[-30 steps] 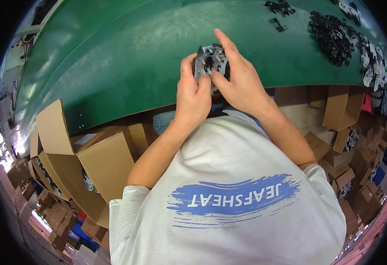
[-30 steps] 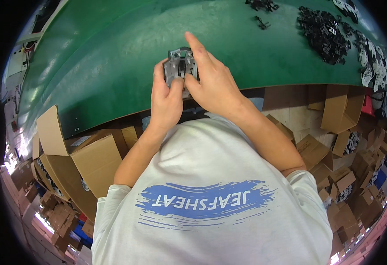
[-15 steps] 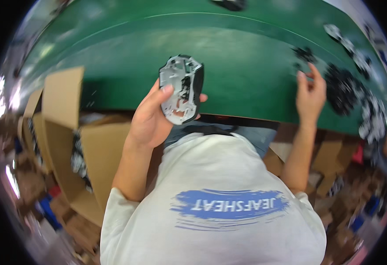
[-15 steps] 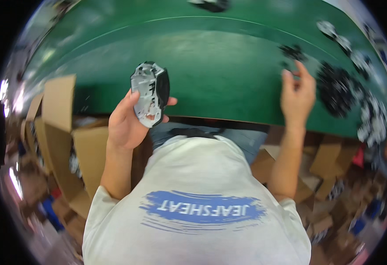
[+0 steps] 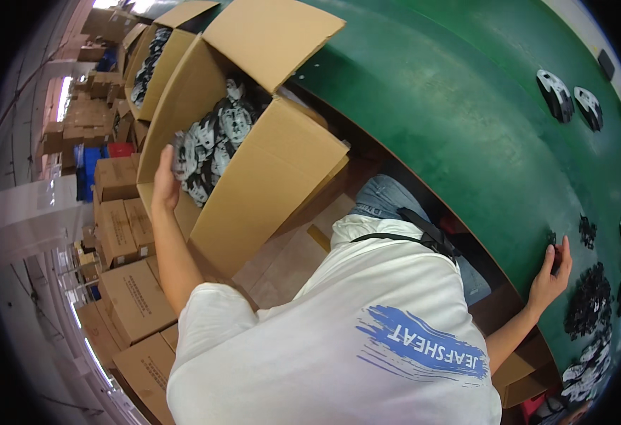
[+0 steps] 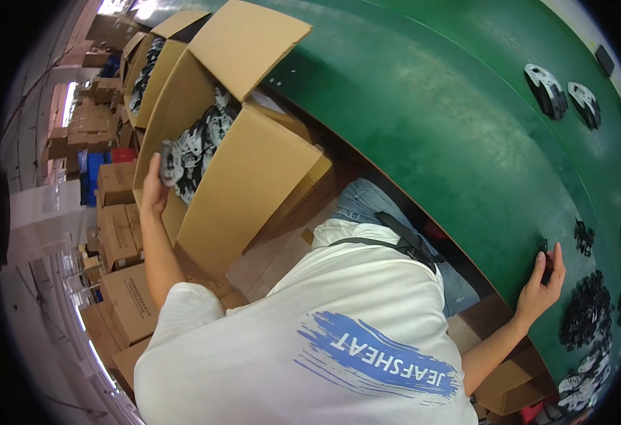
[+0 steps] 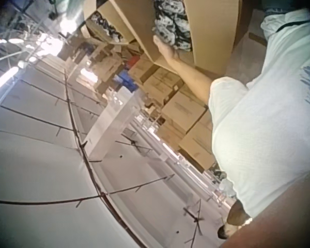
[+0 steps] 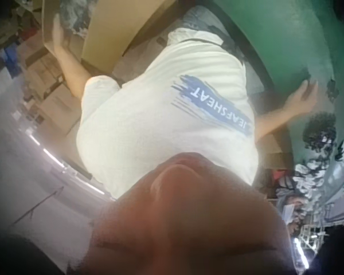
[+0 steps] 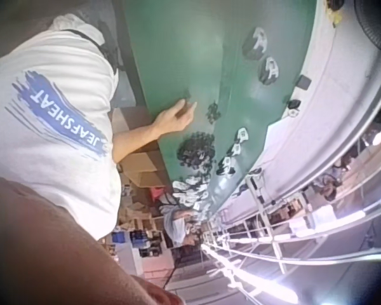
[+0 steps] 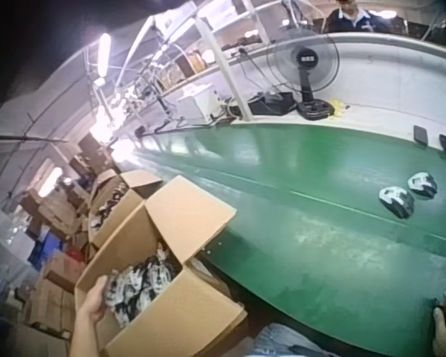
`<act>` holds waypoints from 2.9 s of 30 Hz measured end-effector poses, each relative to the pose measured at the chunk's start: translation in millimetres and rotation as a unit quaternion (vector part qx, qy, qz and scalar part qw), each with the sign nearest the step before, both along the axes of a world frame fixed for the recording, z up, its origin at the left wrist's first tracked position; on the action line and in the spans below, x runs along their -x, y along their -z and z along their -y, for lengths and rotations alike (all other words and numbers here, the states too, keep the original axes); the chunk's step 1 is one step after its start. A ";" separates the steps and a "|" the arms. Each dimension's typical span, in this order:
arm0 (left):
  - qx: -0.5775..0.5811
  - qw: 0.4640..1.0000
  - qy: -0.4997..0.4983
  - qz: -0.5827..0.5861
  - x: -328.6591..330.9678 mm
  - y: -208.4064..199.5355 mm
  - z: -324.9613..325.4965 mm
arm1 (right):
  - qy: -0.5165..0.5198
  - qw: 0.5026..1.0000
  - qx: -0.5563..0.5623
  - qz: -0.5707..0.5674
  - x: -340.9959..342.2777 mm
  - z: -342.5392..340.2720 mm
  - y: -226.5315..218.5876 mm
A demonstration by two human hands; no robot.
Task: The person assembles computer mouse shells by taking small plastic components from the workbench and inserting them into the mouse casings by hand, then placing the assembled casings into a cardboard box.
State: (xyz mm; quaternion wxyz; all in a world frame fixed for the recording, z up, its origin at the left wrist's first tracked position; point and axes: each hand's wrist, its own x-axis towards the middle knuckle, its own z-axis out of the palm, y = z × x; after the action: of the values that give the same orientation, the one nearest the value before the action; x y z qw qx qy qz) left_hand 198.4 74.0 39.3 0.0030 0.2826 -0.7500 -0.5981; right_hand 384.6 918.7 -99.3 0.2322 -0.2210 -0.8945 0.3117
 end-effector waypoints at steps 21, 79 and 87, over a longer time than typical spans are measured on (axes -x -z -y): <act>0.233 0.775 0.406 -0.425 145.9 -27.1 -437.8 | 0.001 0.998 0.008 -0.055 5.8 15.8 -17.2; -0.480 0.659 0.482 0.322 3.0 66.6 -608.5 | -0.285 0.956 -0.071 0.001 63.9 46.5 -104.3; -0.472 0.672 0.482 0.306 -6.5 52.0 -609.7 | -0.179 0.975 -0.108 -0.081 48.4 70.4 -91.2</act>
State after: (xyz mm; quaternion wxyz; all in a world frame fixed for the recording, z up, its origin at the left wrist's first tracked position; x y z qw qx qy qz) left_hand 204.8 683.7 -12.7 -0.6493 0.0130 -0.3589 -0.6704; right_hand 336.2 848.3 -8.1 0.2668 -0.0051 -0.9261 0.2665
